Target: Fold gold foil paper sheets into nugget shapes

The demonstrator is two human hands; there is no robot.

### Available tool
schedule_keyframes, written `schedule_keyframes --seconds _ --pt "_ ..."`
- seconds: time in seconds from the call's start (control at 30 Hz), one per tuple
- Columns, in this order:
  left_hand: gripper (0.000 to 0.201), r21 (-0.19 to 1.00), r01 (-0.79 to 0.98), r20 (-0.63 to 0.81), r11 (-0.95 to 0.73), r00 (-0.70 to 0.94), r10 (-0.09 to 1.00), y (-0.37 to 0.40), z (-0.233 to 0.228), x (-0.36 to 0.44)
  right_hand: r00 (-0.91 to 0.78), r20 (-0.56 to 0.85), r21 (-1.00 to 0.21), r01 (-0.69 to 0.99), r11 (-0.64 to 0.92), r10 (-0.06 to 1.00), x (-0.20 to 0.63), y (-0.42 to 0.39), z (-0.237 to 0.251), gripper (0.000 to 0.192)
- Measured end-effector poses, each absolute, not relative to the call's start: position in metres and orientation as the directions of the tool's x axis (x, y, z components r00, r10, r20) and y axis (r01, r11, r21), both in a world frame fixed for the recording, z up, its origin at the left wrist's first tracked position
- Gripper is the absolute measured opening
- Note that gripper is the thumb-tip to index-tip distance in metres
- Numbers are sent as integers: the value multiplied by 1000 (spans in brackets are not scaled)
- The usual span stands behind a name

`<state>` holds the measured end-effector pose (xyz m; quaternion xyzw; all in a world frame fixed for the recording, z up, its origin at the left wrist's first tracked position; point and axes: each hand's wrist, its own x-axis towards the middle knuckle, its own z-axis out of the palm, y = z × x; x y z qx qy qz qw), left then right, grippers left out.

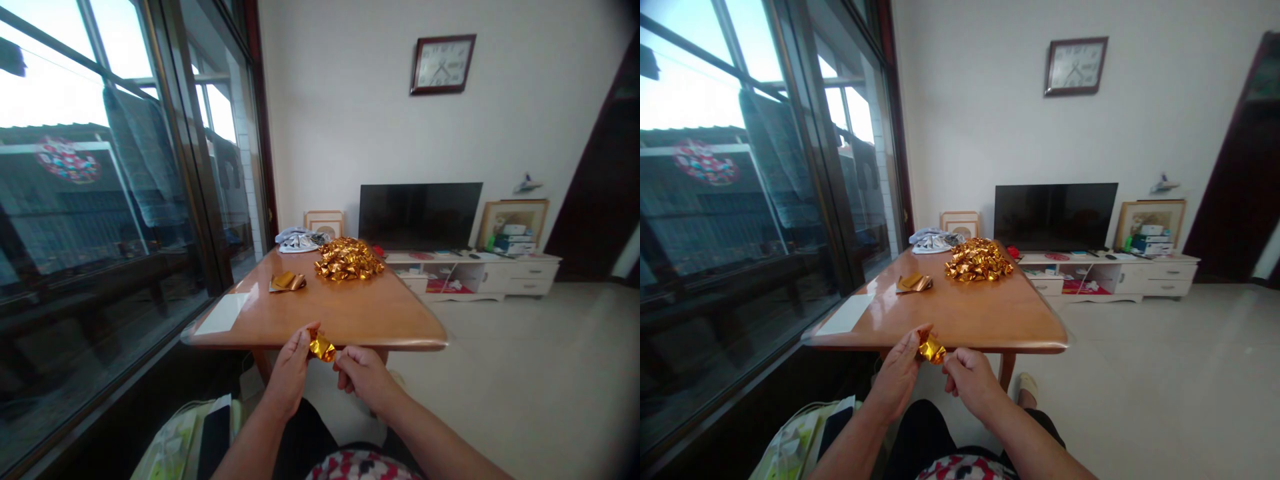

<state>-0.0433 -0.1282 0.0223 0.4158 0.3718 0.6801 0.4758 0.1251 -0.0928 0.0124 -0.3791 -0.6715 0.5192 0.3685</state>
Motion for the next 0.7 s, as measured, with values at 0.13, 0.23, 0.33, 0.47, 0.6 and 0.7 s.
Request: schedule_keyframes --seconds 0.13,0.23,0.33,0.47,0.6,0.7 --pt "47 932 -244 225 -267 -188 956 -128 18 -44 -420 124 -973 127 193 899 122 -92 10 25" --pt "49 934 -249 215 -255 -179 960 -127 15 -43 -408 147 -965 140 221 901 122 -91 10 25" --pt "50 905 -341 204 -254 -176 963 -127 15 -42 -390 154 -960 157 230 908 123 -90 11 25" --pt "57 872 -429 188 -235 -150 971 -128 18 -43 -359 150 -956 184 227 921 123 -90 12 26" --pt "60 888 -392 201 -241 -139 970 -128 20 -44 -358 154 -952 197 236 921 123 -90 15 27" --pt "61 884 -401 196 -240 -148 969 -127 19 -44 -349 157 -946 217 242 924 123 -89 14 26"
